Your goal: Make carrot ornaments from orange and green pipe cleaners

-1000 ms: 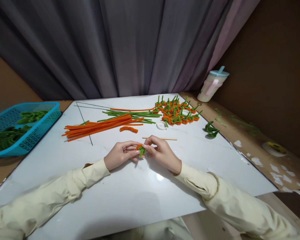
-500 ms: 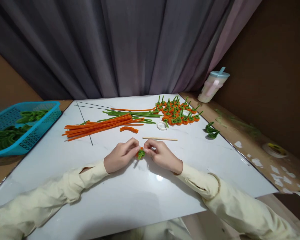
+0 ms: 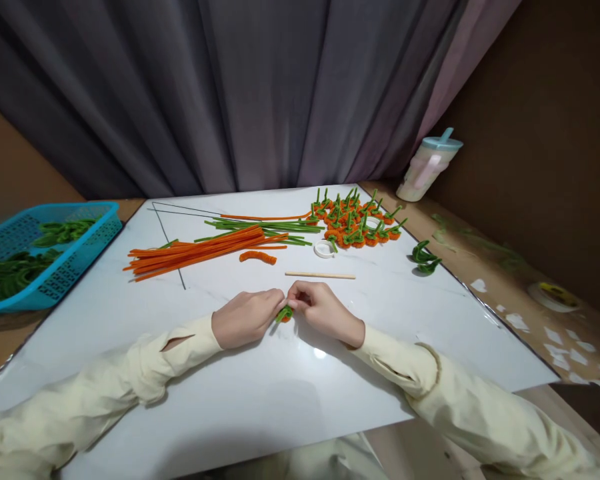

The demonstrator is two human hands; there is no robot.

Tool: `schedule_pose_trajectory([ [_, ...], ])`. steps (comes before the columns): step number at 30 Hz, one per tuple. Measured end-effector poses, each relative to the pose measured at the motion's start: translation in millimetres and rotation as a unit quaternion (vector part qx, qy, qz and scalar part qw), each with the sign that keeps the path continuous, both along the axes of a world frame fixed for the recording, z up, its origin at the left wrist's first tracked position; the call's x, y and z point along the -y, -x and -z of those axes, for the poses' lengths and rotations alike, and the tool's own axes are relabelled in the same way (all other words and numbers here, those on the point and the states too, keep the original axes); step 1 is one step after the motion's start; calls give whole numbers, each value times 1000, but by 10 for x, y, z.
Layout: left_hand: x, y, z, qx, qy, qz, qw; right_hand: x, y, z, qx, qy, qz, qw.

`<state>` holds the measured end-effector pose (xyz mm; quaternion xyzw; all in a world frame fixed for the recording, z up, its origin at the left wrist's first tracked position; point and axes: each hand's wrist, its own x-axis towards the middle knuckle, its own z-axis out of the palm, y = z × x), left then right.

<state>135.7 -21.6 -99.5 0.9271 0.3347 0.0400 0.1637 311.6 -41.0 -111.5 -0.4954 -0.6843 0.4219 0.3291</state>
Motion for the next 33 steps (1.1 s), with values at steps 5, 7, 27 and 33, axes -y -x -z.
schedule_pose_trajectory([
  [5,12,-7,44,1,25,-17,1000,-15,-6,18,-9,22,0,1000],
  [7,9,-6,56,9,47,-25,999,-23,-7,31,-18,25,-2,1000],
  [27,-148,51,42,300,267,-76,913,-12,-31,-60,-124,32,27,991],
  [33,-158,62,111,276,208,-73,936,-8,-14,-66,-193,113,8,975],
])
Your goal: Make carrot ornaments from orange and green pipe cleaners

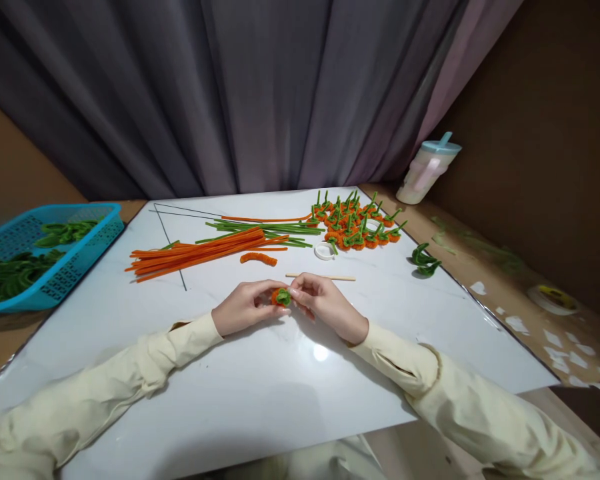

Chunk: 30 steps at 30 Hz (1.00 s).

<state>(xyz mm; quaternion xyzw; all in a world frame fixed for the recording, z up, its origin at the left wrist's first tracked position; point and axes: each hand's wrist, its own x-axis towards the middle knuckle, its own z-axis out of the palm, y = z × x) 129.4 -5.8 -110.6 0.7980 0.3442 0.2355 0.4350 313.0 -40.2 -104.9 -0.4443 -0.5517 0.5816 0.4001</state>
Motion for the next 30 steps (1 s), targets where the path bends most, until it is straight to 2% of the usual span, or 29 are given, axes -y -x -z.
schedule_pose_trajectory([
  [2,16,-15,-4,27,27,-34,999,0,2,0,-17,-15,12,1000],
  [4,26,-29,-25,60,91,-65,992,3,-9,-2,-11,-54,36,998],
  [7,24,-46,-68,111,210,-81,968,20,-43,-4,74,-181,60,979],
  [10,13,-58,-92,150,295,-63,942,45,-69,1,160,-349,39,923],
  [12,12,-65,-91,151,318,-58,934,57,-72,11,185,-437,15,880],
  [15,34,-81,-80,116,315,-59,940,58,-62,30,211,-501,5,839],
  [17,60,-95,-74,96,302,-60,946,51,-53,41,219,-509,2,832],
  [19,89,-107,-72,88,286,-60,952,45,-47,47,213,-500,-4,839],
  [26,139,-76,-67,56,123,-84,987,32,-47,17,172,-383,21,907],
  [30,131,-56,-61,43,87,-59,994,19,-51,27,196,-383,-19,903],
])
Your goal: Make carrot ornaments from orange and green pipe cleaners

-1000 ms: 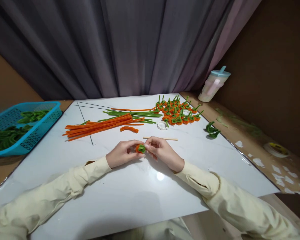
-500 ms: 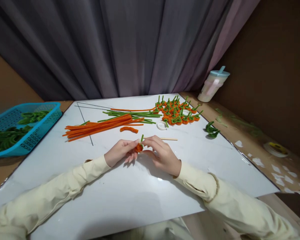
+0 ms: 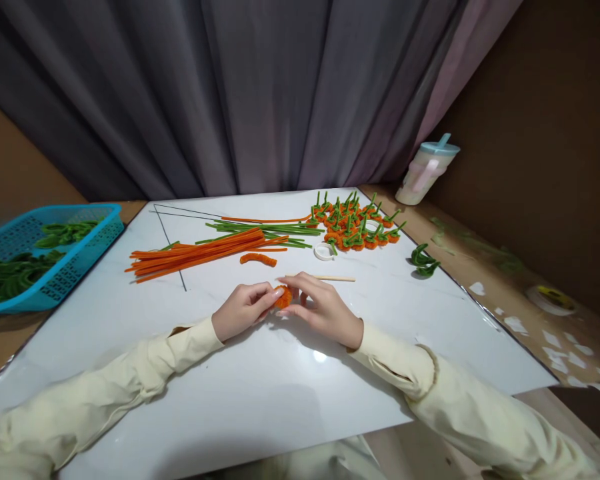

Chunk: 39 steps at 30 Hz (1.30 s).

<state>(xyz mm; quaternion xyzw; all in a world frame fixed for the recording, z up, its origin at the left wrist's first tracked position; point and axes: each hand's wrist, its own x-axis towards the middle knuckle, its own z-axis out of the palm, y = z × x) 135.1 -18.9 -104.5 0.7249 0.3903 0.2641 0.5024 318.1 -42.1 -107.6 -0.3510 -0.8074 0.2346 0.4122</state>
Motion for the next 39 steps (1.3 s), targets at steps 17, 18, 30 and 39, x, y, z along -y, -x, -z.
schedule_pose_trajectory([
  [17,10,21,36,61,-78,-21,995,-1,-43,71,44,-148,35,987],
  [18,11,22,35,66,-78,-20,995,0,-41,71,44,-148,37,987],
  [30,-38,31,34,57,-67,-13,996,41,-11,40,5,-79,69,994],
  [39,-23,19,15,76,-69,-53,993,71,3,35,-12,-15,57,998],
])
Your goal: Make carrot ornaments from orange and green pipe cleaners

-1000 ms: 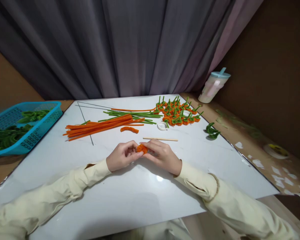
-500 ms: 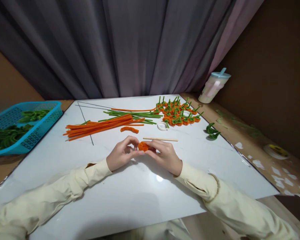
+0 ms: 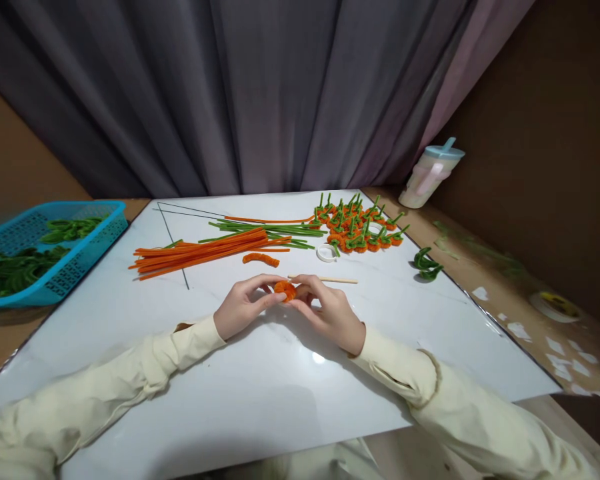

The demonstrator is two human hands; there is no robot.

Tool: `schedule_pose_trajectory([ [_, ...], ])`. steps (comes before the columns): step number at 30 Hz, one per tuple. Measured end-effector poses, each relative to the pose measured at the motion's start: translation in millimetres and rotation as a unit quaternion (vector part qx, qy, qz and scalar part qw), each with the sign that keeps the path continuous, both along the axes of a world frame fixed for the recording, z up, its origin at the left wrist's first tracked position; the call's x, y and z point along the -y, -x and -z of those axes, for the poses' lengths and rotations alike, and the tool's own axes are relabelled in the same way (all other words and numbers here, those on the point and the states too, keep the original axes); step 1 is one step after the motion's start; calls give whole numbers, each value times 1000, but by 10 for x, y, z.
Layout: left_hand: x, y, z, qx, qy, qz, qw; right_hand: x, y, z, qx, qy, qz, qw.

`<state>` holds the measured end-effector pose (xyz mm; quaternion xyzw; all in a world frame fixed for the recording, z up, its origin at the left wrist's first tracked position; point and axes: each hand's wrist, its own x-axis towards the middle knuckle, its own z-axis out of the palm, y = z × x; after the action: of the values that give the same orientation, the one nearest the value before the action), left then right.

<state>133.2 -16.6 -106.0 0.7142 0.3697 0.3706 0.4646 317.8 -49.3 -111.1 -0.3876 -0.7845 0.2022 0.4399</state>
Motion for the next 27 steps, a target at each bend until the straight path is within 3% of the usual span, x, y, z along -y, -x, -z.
schedule_pose_trajectory([
  [4,-25,0,35,43,46,7,998,10,3,-17,15,-53,1,998],
  [8,-33,5,28,39,73,33,996,30,13,-30,19,-54,-28,998],
  [18,-38,11,-19,26,28,34,999,43,30,-63,-34,2,-10,999],
  [27,-43,37,76,43,2,60,997,15,29,-38,-64,5,-35,997],
])
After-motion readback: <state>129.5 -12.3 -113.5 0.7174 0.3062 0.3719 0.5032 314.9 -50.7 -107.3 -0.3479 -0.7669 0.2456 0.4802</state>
